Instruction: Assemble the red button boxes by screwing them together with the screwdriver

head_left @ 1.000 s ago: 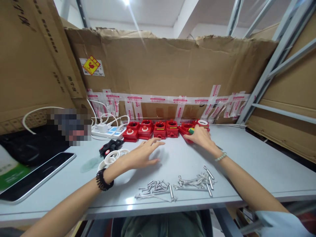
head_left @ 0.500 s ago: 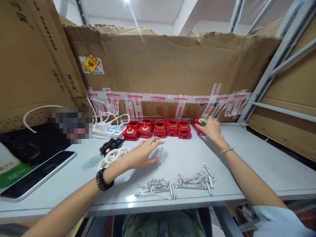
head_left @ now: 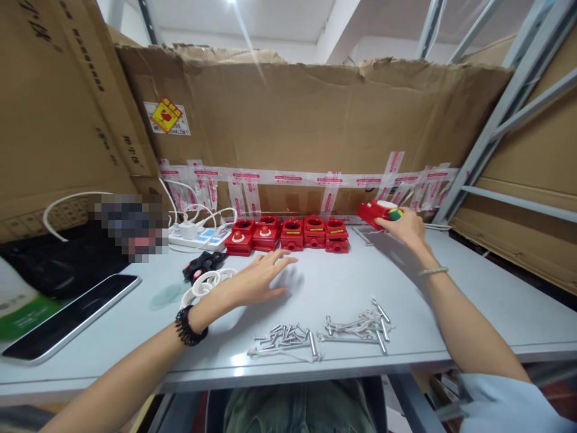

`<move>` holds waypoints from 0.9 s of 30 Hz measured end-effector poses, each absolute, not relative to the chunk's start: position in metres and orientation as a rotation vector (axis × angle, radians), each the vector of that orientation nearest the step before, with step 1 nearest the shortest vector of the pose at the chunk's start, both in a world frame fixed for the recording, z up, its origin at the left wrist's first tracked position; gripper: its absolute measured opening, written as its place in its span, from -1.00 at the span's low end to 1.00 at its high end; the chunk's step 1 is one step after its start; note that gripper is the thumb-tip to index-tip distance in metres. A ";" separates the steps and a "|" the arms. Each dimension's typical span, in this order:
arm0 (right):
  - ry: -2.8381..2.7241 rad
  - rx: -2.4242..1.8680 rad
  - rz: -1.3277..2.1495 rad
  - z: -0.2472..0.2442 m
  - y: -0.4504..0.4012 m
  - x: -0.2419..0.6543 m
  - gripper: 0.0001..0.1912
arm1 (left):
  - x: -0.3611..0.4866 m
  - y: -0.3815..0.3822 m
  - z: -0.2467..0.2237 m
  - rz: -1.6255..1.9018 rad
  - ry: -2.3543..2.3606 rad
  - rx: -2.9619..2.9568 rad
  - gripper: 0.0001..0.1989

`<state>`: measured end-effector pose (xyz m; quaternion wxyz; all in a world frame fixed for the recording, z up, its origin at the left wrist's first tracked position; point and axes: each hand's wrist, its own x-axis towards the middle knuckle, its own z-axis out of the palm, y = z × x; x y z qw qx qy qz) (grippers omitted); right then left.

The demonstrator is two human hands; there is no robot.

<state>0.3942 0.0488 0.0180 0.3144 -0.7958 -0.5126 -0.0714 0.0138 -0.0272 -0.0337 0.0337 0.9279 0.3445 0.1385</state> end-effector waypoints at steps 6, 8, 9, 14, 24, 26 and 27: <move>-1.398 -1.748 -0.204 0.045 0.020 0.374 -0.26 | 0.015 -0.030 -0.027 0.436 1.086 2.890 -0.47; -1.483 -1.668 -0.138 0.049 0.009 0.359 -0.34 | 0.015 -0.031 -0.026 0.452 1.097 2.893 -0.46; -1.517 -1.633 -0.118 0.051 0.003 0.351 -0.37 | 0.015 -0.031 -0.026 0.453 1.106 2.891 -0.46; -1.817 -1.426 0.110 0.052 -0.022 0.319 -0.45 | 0.018 -0.032 -0.021 0.625 1.111 2.864 -0.40; -2.342 -1.009 0.530 0.019 -0.054 0.254 -0.30 | 0.026 -0.042 -0.008 0.829 0.925 2.635 -0.06; -2.375 -0.951 0.558 0.012 -0.052 0.250 -0.30 | 0.025 -0.038 -0.012 0.750 0.881 2.529 -0.03; -2.374 -0.948 0.560 0.010 -0.050 0.250 -0.28 | 0.025 -0.035 -0.013 0.731 0.867 2.482 -0.03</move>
